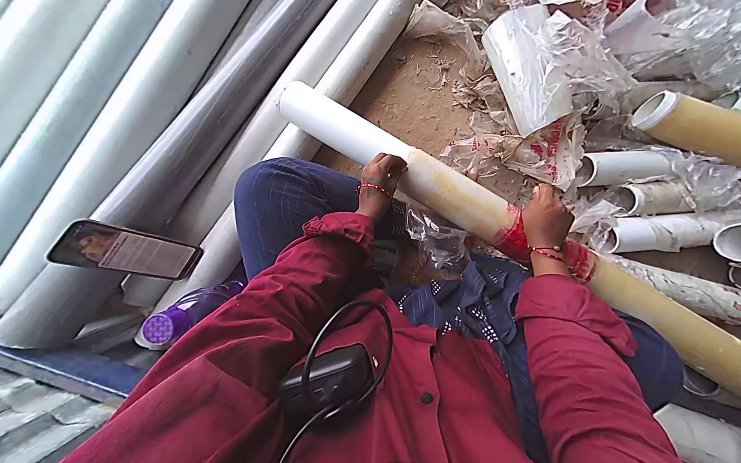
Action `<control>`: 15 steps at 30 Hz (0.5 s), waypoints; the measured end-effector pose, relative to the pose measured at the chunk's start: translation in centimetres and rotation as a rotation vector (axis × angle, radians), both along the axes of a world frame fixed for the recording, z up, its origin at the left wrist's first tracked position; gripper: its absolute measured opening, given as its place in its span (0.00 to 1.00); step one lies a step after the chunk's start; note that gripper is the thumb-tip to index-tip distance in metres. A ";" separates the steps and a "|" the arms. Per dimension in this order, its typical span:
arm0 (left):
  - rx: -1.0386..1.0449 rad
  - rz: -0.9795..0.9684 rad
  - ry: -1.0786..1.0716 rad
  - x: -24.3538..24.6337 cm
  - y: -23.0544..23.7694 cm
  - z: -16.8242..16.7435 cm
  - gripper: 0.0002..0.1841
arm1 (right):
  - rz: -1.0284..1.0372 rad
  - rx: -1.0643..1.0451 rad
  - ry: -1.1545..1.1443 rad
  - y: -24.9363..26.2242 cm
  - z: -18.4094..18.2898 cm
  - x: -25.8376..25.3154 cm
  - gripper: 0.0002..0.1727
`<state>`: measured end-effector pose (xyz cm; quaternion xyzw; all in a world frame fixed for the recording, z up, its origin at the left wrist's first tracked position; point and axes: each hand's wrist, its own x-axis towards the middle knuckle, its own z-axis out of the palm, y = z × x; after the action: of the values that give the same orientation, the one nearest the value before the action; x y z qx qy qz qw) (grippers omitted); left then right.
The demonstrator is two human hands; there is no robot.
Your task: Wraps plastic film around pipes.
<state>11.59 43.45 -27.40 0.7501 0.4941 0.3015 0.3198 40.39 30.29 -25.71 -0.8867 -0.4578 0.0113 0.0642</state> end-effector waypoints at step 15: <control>-0.042 0.108 -0.024 1.3 -0.7 0.4 0.10 | -0.010 0.003 0.012 0.1 0.5 -0.5 0.23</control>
<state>12.87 42.79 -27.01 0.7116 0.5363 0.3170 0.3248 39.88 30.39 -25.21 -0.8887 -0.4531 0.0158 0.0682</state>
